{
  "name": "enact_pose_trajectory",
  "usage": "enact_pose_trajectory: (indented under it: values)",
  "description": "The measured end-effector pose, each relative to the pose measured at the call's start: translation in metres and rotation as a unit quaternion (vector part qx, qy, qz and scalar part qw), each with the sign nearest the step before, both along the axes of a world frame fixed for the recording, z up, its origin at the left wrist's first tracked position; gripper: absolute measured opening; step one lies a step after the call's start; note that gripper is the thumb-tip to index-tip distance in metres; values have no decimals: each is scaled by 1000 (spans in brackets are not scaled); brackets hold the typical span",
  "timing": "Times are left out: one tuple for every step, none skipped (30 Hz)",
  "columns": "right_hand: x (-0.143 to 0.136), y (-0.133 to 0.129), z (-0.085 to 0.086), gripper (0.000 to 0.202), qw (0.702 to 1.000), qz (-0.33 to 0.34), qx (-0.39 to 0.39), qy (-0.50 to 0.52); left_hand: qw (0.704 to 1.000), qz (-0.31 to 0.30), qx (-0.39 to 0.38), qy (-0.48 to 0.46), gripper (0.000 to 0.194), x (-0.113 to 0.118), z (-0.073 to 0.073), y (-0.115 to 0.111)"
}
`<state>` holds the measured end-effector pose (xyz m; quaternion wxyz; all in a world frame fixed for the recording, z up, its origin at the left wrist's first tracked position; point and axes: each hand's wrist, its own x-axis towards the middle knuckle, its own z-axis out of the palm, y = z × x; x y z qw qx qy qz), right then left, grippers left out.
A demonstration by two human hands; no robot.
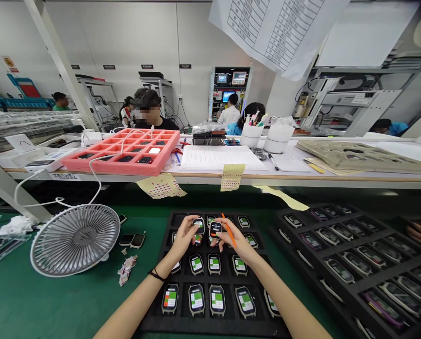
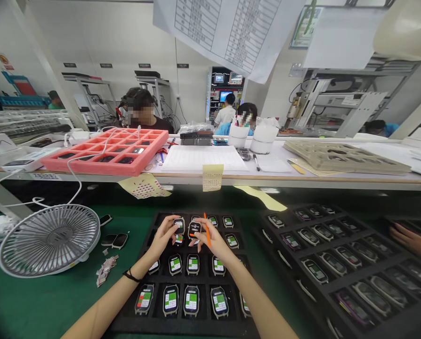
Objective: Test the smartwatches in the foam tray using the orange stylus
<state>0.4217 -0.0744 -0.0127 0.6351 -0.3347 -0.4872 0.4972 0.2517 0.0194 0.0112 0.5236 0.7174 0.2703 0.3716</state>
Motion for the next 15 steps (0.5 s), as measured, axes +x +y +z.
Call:
enact_pose_trajectory:
  values:
    - [0,0,0,40,1000,-2,-2,1,1000,0,4,1,45,0,0,0]
    - [0,0,0,40,1000,-5,-3,1,1000,1,8,3,45,0,-1,0]
    - [0,-1,-1,39,1000,-9,-4,1,1000,2,13,5,45,0,-1,0]
    - [1,-1,-1,39,1000,-12,-5,-1,1000,2,18,7,45,0,-1,-1]
    - [1,-1,-1,39,1000,-15,-6,-4,1000,4,22,10,44,-1,-1,-1]
    - [1,-1,-1,38,1000,-18,-8,-7,1000,5,26,13,44,-1,-1,-1]
    - [1,-1,-1,37,1000,-22,-11,-10,999,7,27,16,44,-1,0,-1]
    - [1,-1,-1,37,1000,-24,-13,-14,999,10,27,18,44,-1,0,0]
    - [1,-1,-1,37,999,-25,-12,-15,999,14,26,20,45,-1,0,0]
    - [1,-1,-1,36,1000,-26,-8,-14,999,19,25,22,46,-2,1,0]
    - [1,-1,-1,35,1000,-25,-2,-10,999,24,25,23,46,-2,1,0]
    - [1,-1,0,34,1000,-23,6,-7,999,29,25,25,46,-2,1,1]
    - [1,-2,0,33,1000,-23,13,-4,999,33,25,26,46,-2,1,1]
    - [1,-2,1,32,1000,-23,18,-3,999,35,26,28,46,-2,0,1]
    - [1,-3,1,31,999,-25,20,-5,999,34,26,30,45,-2,0,1]
